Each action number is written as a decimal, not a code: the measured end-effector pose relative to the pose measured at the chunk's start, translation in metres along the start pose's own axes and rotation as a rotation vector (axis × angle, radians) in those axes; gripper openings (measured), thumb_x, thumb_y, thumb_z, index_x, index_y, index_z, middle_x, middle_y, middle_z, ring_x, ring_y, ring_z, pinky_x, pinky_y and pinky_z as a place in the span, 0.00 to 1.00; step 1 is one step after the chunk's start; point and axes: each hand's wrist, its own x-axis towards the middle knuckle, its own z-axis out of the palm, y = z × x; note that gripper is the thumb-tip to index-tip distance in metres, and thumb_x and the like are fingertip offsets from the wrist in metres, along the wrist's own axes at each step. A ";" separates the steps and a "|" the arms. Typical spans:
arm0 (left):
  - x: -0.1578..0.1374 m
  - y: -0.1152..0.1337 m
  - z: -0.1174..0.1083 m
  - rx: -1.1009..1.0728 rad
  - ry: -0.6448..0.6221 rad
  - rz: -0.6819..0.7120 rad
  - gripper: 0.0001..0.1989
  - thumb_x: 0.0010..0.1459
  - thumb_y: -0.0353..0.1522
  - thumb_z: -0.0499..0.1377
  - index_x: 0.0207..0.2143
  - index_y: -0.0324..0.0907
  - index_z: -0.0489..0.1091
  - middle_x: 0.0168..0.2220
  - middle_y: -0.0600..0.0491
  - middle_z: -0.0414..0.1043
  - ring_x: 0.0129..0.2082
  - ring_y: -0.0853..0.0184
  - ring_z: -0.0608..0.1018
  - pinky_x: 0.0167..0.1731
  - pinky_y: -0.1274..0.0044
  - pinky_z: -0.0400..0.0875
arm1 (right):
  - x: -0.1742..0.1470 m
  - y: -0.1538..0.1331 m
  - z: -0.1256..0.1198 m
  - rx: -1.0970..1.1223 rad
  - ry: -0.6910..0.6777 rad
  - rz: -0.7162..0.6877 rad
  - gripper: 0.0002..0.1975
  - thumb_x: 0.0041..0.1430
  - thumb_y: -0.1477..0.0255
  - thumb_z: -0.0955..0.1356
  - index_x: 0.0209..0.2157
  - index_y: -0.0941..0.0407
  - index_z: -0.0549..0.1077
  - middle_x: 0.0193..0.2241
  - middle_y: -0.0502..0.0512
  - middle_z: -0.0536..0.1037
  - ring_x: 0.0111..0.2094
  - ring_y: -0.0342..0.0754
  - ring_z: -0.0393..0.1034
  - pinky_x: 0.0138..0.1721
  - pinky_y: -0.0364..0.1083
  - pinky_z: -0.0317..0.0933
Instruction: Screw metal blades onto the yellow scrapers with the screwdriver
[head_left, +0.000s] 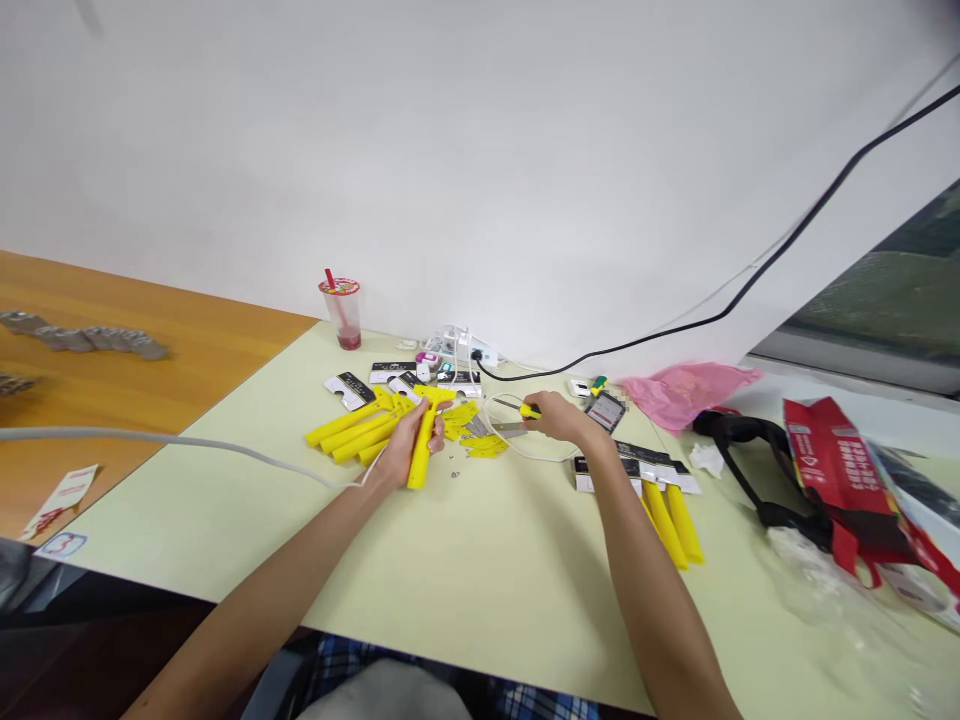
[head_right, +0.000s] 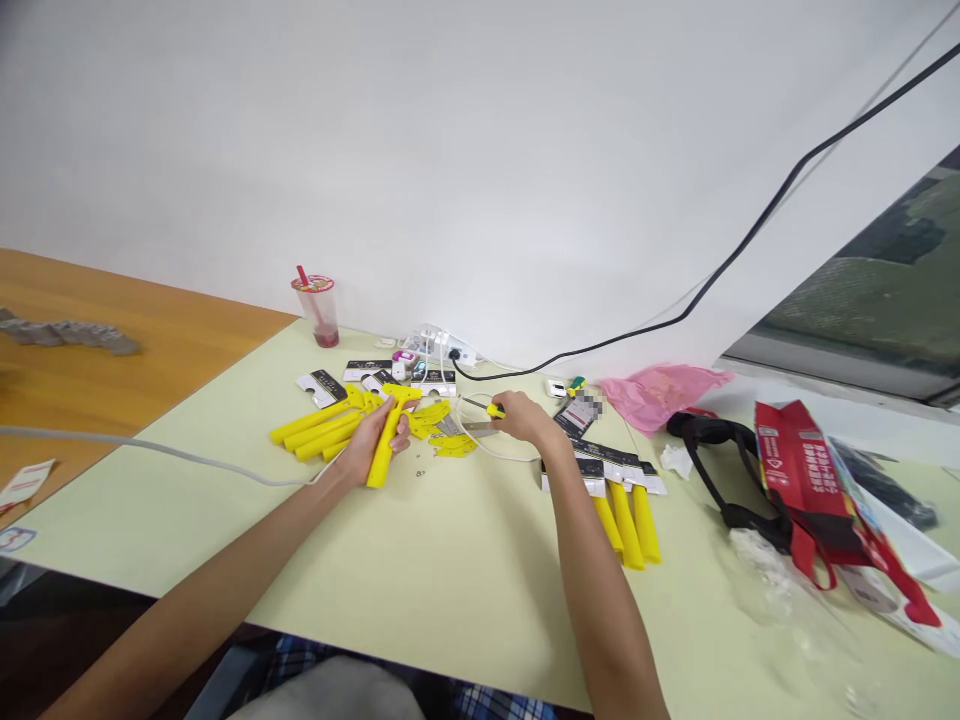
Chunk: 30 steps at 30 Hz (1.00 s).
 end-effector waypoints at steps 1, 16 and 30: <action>-0.001 -0.001 0.000 0.036 0.005 0.000 0.18 0.75 0.44 0.61 0.48 0.36 0.77 0.22 0.55 0.70 0.17 0.71 0.66 0.18 0.80 0.62 | -0.005 0.000 -0.006 -0.019 0.034 0.009 0.04 0.63 0.72 0.76 0.37 0.56 0.80 0.41 0.59 0.83 0.38 0.50 0.73 0.36 0.45 0.57; -0.021 -0.020 0.020 0.278 -0.134 -0.001 0.20 0.73 0.46 0.62 0.34 0.39 0.74 0.24 0.54 0.68 0.18 0.72 0.64 0.20 0.78 0.64 | -0.097 -0.066 -0.069 0.827 0.730 -0.336 0.24 0.58 0.47 0.79 0.33 0.54 0.78 0.30 0.51 0.78 0.23 0.43 0.62 0.20 0.44 0.58; -0.020 -0.029 0.023 0.206 -0.017 0.021 0.16 0.66 0.40 0.71 0.47 0.38 0.77 0.43 0.43 0.82 0.33 0.64 0.83 0.21 0.79 0.72 | -0.037 -0.084 -0.005 0.926 0.437 -0.246 0.19 0.53 0.52 0.78 0.33 0.54 0.80 0.27 0.48 0.78 0.15 0.40 0.60 0.14 0.43 0.56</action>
